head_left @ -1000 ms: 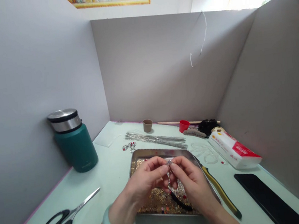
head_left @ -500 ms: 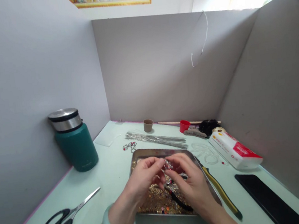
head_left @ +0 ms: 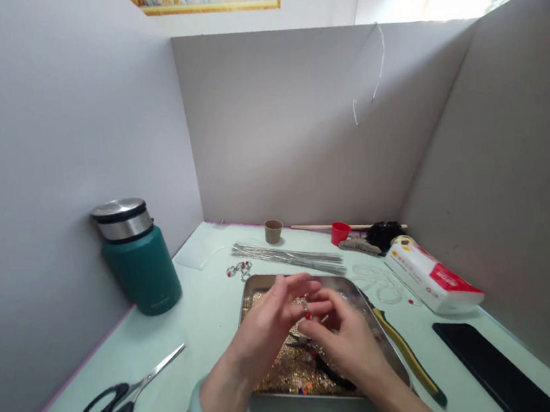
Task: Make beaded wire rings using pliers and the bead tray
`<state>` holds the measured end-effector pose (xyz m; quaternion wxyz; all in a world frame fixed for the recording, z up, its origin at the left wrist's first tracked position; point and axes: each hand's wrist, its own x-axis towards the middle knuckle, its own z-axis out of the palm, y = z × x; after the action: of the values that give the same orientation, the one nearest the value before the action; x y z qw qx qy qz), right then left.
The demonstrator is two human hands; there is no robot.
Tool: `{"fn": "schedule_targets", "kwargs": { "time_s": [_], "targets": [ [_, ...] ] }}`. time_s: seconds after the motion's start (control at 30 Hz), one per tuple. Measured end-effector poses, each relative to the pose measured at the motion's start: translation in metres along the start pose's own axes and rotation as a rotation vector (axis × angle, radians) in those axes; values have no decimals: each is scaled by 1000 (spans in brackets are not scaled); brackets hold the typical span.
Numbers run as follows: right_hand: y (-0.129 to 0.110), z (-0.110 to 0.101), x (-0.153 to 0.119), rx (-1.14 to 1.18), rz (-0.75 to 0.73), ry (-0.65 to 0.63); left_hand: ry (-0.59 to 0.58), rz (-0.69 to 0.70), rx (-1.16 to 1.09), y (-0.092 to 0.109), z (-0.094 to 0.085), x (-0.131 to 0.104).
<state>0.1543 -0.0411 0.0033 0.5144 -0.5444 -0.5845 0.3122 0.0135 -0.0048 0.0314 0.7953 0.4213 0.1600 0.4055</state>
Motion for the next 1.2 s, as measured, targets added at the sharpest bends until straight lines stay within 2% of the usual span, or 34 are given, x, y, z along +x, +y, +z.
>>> {"fn": "schedule_targets", "kwargs": {
  "time_s": [0.13,0.3,0.4,0.5,0.63,0.73,0.97,1.2],
  "targets": [
    [0,-2,-1,73,-24,-33,1,-44,-174,7,-4,4],
    [3,0,1,238,-55,-37,-10,-39,-172,2,-3,3],
    [1,2,2,301,69,-14,-27,24,-3,-6,0,-1],
    [-1,3,2,392,203,-62,-58,43,114,-9,1,-3],
    [-4,1,0,461,202,-151,-62,-7,-119,-1,-1,-1],
    [-2,1,0,452,170,-166,-62,-39,-260,5,-2,2],
    [7,3,2,449,241,-136,-108,-68,-298,3,0,1],
    [5,3,1,424,226,-141,-112,-76,-317,4,-1,1]
  ]
}}
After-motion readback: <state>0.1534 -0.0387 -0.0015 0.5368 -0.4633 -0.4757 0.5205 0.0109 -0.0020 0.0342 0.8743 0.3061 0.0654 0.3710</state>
